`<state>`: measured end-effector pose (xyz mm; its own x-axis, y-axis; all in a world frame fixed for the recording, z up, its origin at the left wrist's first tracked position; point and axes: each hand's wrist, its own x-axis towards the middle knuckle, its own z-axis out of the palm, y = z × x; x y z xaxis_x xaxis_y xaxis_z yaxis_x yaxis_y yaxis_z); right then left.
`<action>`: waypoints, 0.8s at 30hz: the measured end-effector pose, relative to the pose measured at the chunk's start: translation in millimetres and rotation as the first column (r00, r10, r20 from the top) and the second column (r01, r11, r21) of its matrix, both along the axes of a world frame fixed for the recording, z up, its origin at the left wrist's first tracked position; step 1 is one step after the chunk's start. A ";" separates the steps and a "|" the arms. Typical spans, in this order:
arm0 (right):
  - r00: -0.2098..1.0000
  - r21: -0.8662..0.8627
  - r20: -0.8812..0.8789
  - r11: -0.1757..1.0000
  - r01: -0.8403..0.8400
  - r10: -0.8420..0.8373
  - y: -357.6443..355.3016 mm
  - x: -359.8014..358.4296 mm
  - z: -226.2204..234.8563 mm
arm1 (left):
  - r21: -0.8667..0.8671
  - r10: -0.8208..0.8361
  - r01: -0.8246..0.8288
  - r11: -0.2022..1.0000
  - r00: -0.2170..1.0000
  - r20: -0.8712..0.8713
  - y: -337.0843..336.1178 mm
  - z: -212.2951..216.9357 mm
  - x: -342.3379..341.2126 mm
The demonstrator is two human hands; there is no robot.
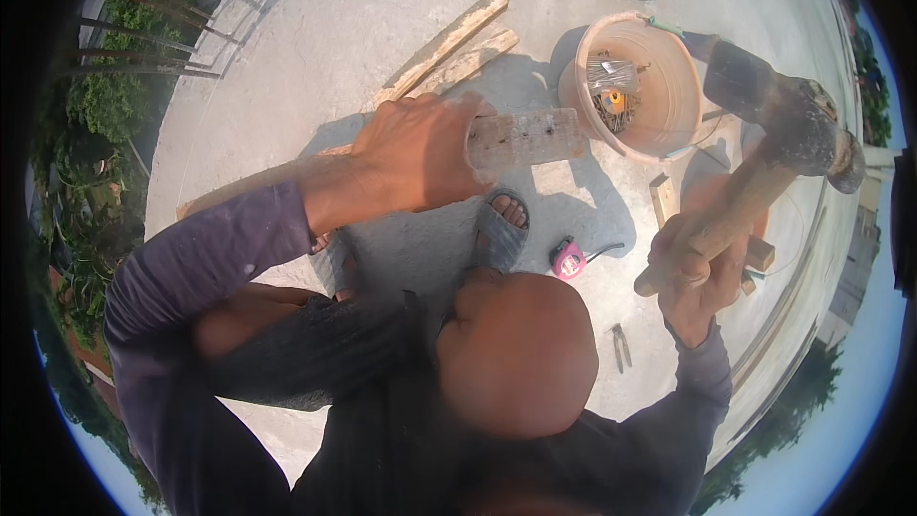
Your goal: The person assembles a wooden frame by positioning planks on a concrete surface and securing them with nails using a hammer. They repeatedly retrieve nails from a bucket and hammer them into the wood to join the pieces.
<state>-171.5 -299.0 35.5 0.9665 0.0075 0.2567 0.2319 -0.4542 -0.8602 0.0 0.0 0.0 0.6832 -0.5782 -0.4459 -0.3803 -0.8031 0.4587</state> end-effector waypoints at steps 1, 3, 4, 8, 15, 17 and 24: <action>0.998 0.034 0.047 0.999 -0.031 0.030 -2.3 -3.0 -1.6 | -0.034 0.001 -0.002 0.999 1.000 -0.009 2.2 -3.6 -4.1; 0.994 -0.092 -0.031 0.990 -0.103 0.100 -3.0 -5.9 -2.1 | -0.063 0.010 -0.010 0.998 1.000 -0.005 4.3 -6.0 -4.7; 0.984 -0.373 -0.140 0.915 -0.154 0.109 8.8 -4.5 -19.6 | -0.058 0.017 -0.017 0.998 1.000 -0.007 3.2 -4.8 -6.0; 0.979 -0.533 -0.185 0.827 -0.177 0.090 13.8 2.4 -28.6 | -0.032 -0.010 0.009 0.999 1.000 -0.002 2.4 4.5 -9.7; 0.971 -0.171 -0.234 0.985 0.001 -0.042 3.2 -18.7 -36.0 | -0.106 -0.057 0.069 0.992 0.993 0.106 4.3 -14.2 -11.3; 0.934 -0.491 -0.356 0.847 -0.206 0.022 7.1 -12.9 -44.2 | -0.122 -0.088 0.109 0.986 0.982 0.168 1.7 -12.2 -12.6; 0.993 -0.430 -0.120 0.900 -0.071 0.021 6.8 -16.8 -36.8 | -0.014 -0.070 0.071 0.997 0.995 0.071 -0.4 -14.5 -13.9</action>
